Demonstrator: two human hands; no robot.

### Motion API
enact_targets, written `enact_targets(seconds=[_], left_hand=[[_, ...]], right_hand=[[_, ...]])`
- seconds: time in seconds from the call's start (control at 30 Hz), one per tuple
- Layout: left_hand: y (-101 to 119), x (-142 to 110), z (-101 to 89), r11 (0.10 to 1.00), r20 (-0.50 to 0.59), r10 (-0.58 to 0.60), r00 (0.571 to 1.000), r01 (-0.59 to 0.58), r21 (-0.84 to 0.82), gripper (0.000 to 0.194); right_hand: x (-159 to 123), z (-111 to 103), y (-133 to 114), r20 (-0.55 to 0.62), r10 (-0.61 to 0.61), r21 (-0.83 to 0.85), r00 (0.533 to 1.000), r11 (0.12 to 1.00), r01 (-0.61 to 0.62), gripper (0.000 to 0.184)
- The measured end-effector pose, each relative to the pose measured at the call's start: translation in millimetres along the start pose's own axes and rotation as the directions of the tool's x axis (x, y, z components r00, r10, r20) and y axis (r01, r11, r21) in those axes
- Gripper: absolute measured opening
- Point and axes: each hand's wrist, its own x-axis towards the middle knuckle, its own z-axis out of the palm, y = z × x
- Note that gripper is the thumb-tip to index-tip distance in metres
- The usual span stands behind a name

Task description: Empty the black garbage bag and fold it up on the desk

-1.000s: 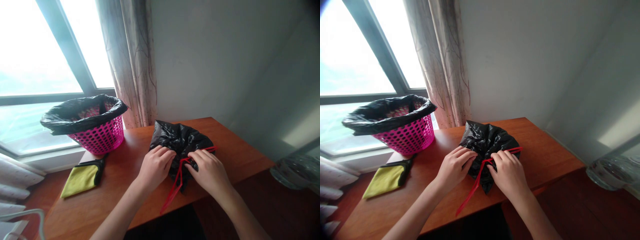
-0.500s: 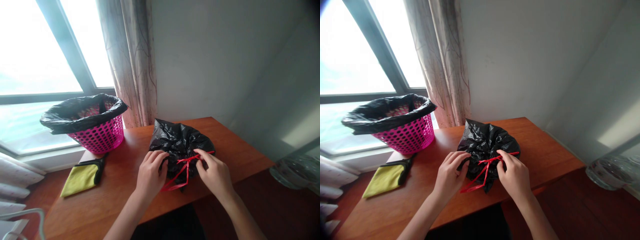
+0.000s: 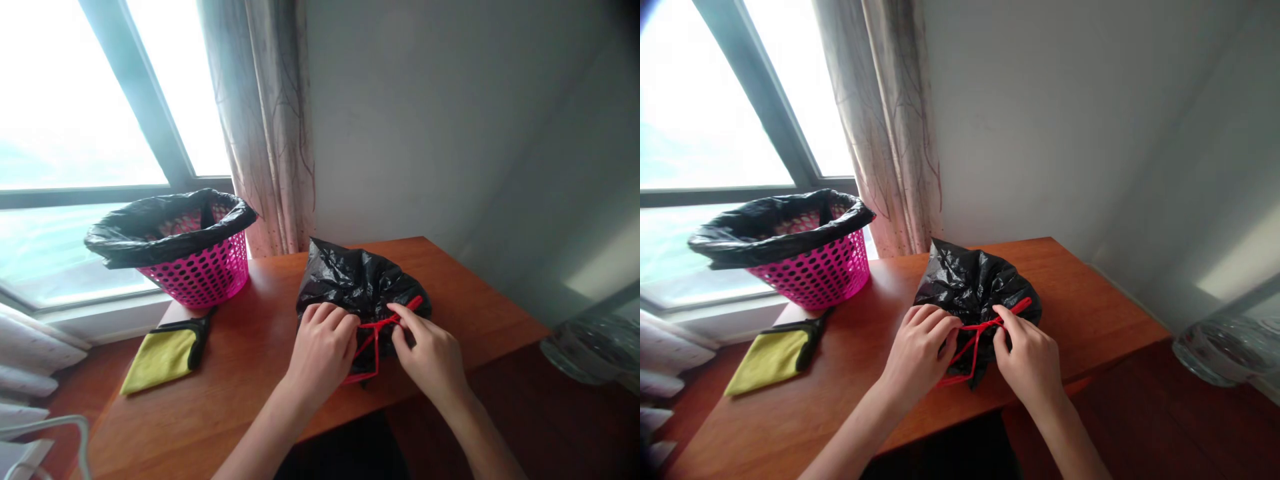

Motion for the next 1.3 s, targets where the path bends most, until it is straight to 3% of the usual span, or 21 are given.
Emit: enact_targets(seconds=[0.17,0.3,0.47,0.7,1.0,1.3], left_hand=[[-4,-8,2.1,0.976,-0.16,-0.193,0.968,0.172,-0.135,0.011],[-6,-12,6.2,0.944,-0.189,-0.275,0.943,0.228,-0.237,0.012],[-6,-13,2.9,0.96,-0.126,-0.211,0.969,0.181,-0.216,0.014],[2,-14,-11.4,0.994,-0.033,-0.062,0.998,0.058,-0.095,0.028],[18,-13,-15.2,0.996,0.051,0.081,0.995,-0.079,-0.04,0.013],[11,-20,-12.2,0.996,0.012,0.067,0.998,-0.066,-0.068,0.013]], right_hand=[[-5,5,2,0.021,0.085,0.059,0.996,0.995,-0.086,0.036],[-5,4,-2,0.032,0.073,0.114,0.997,0.991,-0.076,0.036],[-2,1,-3,0.01,0.014,0.154,1.0,0.988,-0.016,0.032],[1,-19,-4,0.083,-0.111,0.204,0.99,0.975,0.092,0.038],[2,-18,-5,0.095,-0.209,0.229,0.973,0.956,0.183,0.017],[-2,-17,-5,0.061,-0.06,0.274,0.996,0.961,0.041,0.013]])
